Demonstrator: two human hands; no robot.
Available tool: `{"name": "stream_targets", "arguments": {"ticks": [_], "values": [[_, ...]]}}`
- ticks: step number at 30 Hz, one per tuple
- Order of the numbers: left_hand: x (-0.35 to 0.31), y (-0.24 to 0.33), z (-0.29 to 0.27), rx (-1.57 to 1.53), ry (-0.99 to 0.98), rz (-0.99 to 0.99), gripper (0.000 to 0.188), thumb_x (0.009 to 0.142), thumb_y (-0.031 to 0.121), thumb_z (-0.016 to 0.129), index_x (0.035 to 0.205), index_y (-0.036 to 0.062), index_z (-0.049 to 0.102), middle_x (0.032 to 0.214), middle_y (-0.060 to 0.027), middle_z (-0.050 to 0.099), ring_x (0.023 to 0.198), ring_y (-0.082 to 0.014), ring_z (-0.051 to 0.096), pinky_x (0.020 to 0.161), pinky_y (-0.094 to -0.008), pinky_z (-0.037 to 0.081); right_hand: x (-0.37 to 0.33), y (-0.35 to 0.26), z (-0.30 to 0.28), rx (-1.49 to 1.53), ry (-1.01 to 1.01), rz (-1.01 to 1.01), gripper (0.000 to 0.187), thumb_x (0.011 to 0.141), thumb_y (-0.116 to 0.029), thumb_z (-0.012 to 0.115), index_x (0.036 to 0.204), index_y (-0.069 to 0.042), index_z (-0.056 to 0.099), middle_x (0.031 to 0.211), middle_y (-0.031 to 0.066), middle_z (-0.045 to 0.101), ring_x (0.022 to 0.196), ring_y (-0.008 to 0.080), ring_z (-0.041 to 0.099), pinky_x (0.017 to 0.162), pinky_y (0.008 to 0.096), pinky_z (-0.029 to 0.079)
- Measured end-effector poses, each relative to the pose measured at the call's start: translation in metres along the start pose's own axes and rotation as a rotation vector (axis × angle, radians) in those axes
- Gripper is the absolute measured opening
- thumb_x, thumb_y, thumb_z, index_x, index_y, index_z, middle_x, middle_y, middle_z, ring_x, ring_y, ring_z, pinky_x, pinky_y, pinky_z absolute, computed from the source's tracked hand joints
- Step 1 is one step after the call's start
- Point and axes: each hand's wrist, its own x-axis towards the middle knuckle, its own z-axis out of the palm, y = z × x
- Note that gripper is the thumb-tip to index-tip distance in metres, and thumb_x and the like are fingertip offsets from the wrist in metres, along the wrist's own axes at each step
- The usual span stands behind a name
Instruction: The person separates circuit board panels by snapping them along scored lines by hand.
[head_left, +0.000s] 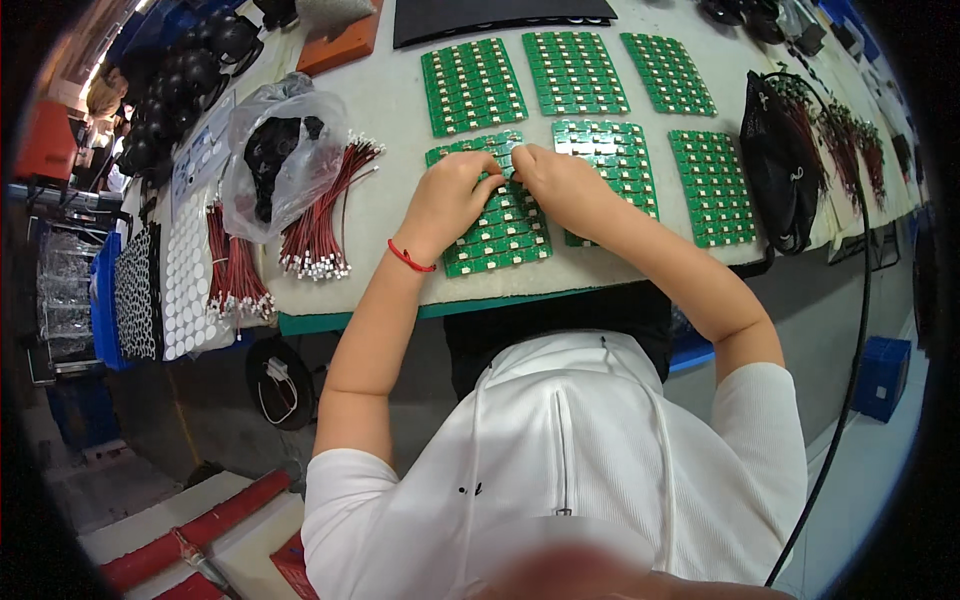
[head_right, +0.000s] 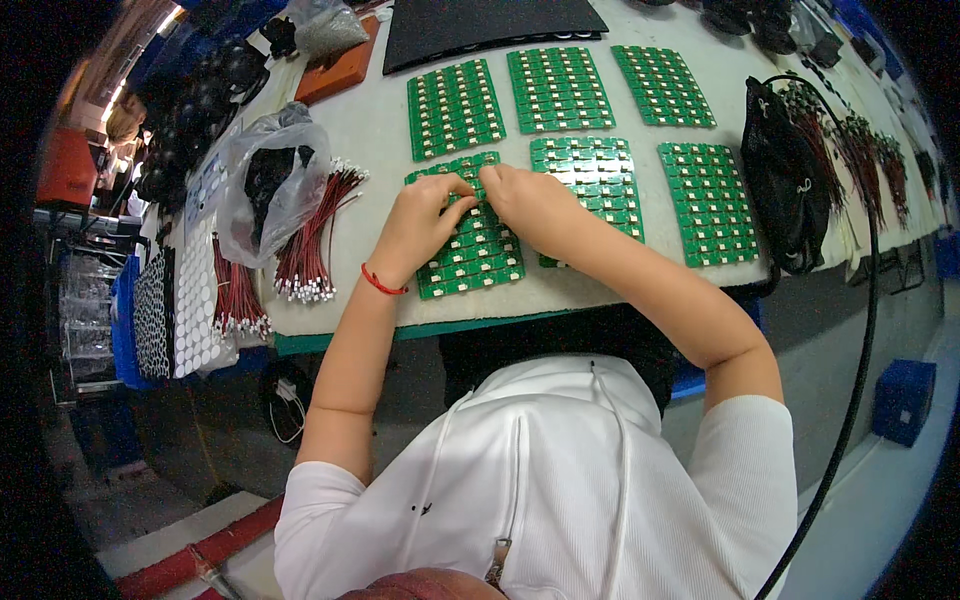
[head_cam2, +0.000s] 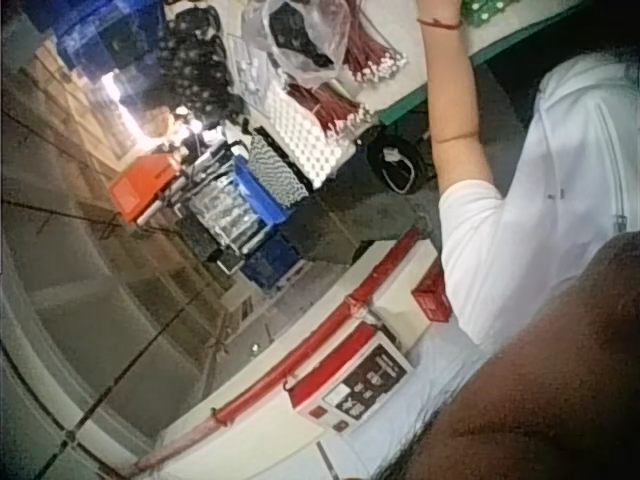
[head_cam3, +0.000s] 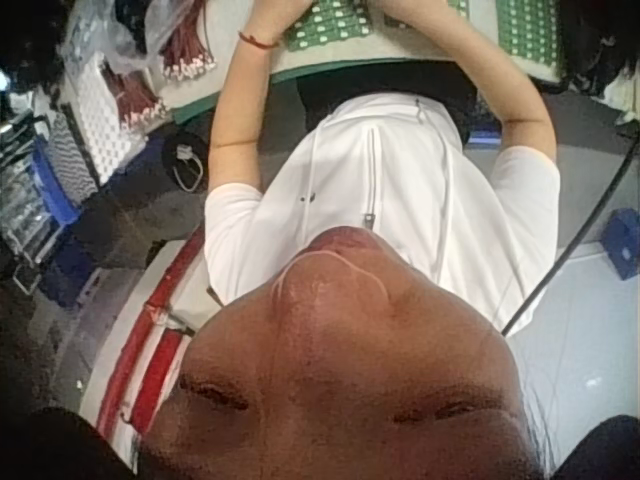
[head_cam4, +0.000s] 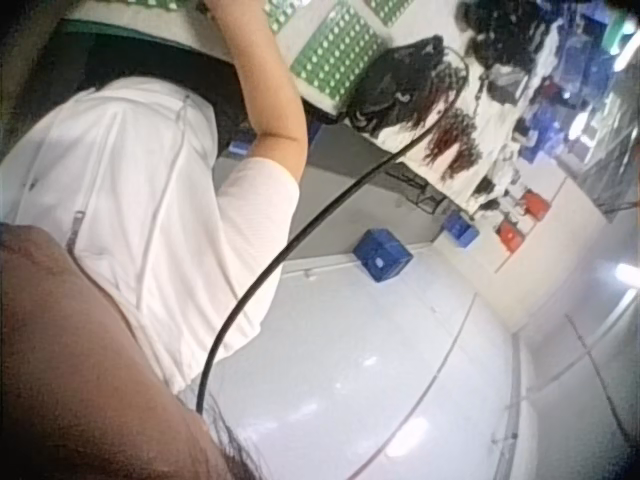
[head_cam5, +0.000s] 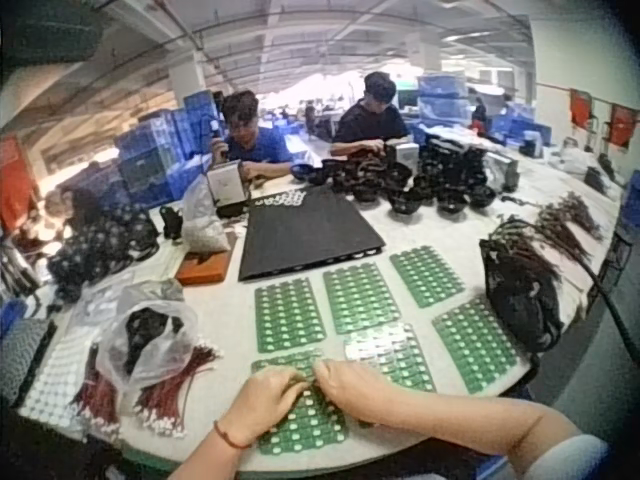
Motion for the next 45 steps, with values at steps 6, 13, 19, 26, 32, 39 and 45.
{"name": "stream_targets", "arguments": {"ticks": [6,13,19,26,32,39,45], "values": [[0.000,0.006,0.006,-0.121,0.026,0.009,0.015,0.094,0.014,0.060,0.098,-0.0001,0.054,0.085,-0.0153,0.063,0.077,-0.0283,0.062,0.069,-0.0361,0.048,-0.002,0.003,0.006,0.040,0.050,0.043,0.010,0.093,-0.008,0.052,0.096,-0.002,0.045,0.089,0.0195,0.061,0.079,0.0350,0.067,0.066,0.0432,0.054],[-0.006,-0.006,-0.041,-1.690,0.292,-0.443,0.008,0.092,0.014,0.046,0.087,0.0084,0.046,0.074,0.0010,0.036,0.065,-0.0133,0.032,0.060,-0.0259,0.032,0.017,-0.003,-0.043,1.574,-0.016,0.523,0.008,0.096,-0.015,0.051,0.093,-0.008,0.055,0.087,0.0012,0.058,0.067,0.0055,0.046,0.060,0.0215,0.037],[-0.022,-0.022,-0.059,-1.798,0.178,-0.531,0.023,0.091,0.019,0.049,0.072,0.0106,0.039,0.067,0.0025,0.032,0.058,-0.0113,0.028,0.051,-0.0250,0.027,0.038,-0.007,-0.020,0.879,-0.118,0.284,0.013,0.090,-0.013,0.058,0.097,-0.004,0.063,0.073,0.0062,0.061,0.065,0.0155,0.055,0.059,0.0313,0.045],[-0.032,-0.008,-0.031,-0.138,0.107,-0.407,0.012,0.082,0.014,0.075,0.088,0.0044,0.074,0.063,-0.0054,0.052,0.051,-0.0099,0.040,0.047,-0.0307,0.026,0.042,-0.019,0.006,0.289,-0.126,0.035,0.016,0.084,-0.016,0.068,0.095,-0.005,0.067,0.087,0.0183,0.070,0.083,0.0365,0.067,0.075,0.0466,0.054],[-0.035,-0.018,-0.018,-0.122,0.124,-0.278,0.014,0.083,0.011,0.071,0.089,-0.0015,0.069,0.079,-0.0177,0.064,0.066,-0.0295,0.060,0.062,-0.0392,0.046,0.036,-0.020,0.017,0.150,-0.046,-0.060,0.013,0.088,-0.016,0.064,0.093,-0.005,0.060,0.078,0.0166,0.067,0.077,0.0372,0.067,0.068,0.0478,0.053],[-0.039,-0.019,-0.005,-0.042,0.225,-0.107,0.012,0.089,0.007,0.065,0.089,-0.0030,0.058,0.085,-0.0184,0.063,0.077,-0.0336,0.062,0.068,-0.0412,0.048,0.035,-0.010,0.022,0.190,-0.007,-0.143,0.014,0.089,-0.016,0.063,0.095,-0.006,0.056,0.074,0.0156,0.066,0.070,0.0370,0.066,0.063,0.0467,0.052],[-0.041,-0.021,-0.001,-0.002,0.263,-0.093,0.016,0.091,0.009,0.064,0.092,-0.0025,0.053,0.085,-0.0192,0.062,0.079,-0.0360,0.062,0.069,-0.0425,0.049,0.039,-0.007,0.020,0.197,-0.014,-0.195,0.013,0.088,-0.014,0.062,0.091,-0.004,0.055,0.070,0.0173,0.064,0.069,0.0364,0.066,0.061,0.0459,0.052]]}}
